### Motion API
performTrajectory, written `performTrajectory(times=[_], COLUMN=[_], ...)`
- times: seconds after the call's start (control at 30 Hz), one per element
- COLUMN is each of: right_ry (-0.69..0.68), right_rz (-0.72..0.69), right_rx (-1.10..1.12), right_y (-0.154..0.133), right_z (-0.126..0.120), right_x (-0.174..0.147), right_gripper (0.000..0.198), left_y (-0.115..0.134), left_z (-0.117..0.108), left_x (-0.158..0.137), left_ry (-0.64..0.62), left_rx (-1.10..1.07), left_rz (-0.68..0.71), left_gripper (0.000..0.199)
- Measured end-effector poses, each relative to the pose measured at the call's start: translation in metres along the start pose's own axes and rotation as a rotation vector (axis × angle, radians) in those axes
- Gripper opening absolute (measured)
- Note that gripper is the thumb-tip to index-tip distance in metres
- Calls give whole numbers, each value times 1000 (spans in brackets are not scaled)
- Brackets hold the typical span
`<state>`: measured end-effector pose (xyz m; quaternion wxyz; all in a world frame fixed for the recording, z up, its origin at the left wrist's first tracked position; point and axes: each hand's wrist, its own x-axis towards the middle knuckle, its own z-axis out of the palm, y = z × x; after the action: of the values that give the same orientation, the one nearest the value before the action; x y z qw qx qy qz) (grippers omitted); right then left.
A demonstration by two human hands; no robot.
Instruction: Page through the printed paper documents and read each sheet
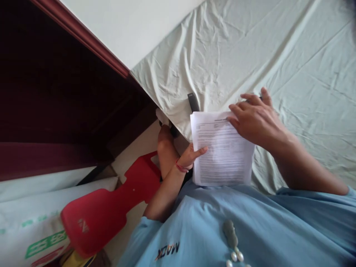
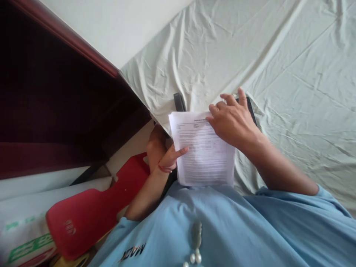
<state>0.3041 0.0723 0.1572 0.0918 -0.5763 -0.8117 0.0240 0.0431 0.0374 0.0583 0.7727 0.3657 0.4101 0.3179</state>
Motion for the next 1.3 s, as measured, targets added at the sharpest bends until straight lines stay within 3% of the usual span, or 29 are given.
performTrajectory(times=[0.07, 0.13, 0.27, 0.43, 0.57, 0.63, 0.7, 0.8, 0.9, 0.97, 1.03, 1.17, 1.23, 1.3], right_ry=[-21, -137, -278, -62, -93, -5, 166, 230, 99, -13, 8, 287, 267, 160], right_rz=[-14, -27, 52, -10, -75, -14, 116, 275, 357, 367, 367, 261, 201, 175], right_rx=[1, 33, 87, 154, 291, 330, 380, 682, 1159, 1340, 1381, 1320, 1274, 1234], right_y=[-3, -6, -10, -8, -2, 8, 20, 32, 29, 22, 16, 18, 24, 30], right_z=[-4, -6, 2, 28, 37, 38, 41, 52, 60, 57, 47, 27, 24, 25], right_x=[6, 10, 16, 21, 26, 23, 16, -1, -15, -20, -20, -11, -7, -7], right_gripper=[36, 34, 39, 38, 49, 60, 83, 112, 85, 62, 50, 50, 51, 51], left_y=[0, 2, 12, 19, 18, 22, 30, 44, 62, 76, 91, 107, 102, 90], left_z=[-1, -3, -6, 2, 5, 1, -7, -15, -12, -5, 1, -5, -15, -26], left_x=[2, 5, 19, 42, 49, 45, 40, 36, 41, 46, 49, 53, 57, 61], left_ry=[-8, -11, 35, 122, 181, 202, 238, 295, 325, 342, 374, 368, 321, 325], left_rx=[15, 26, -8, -27, -52, -74, -89, -90, -80, -45, 24, 151, 166, 172], left_rz=[-8, -22, 21, 40, 72, 111, 177, 303, 422, 513, 609, 709, 708, 622], left_gripper=[68, 65, 59, 57, 59, 57, 54, 54, 61, 68, 75, 85, 85, 79])
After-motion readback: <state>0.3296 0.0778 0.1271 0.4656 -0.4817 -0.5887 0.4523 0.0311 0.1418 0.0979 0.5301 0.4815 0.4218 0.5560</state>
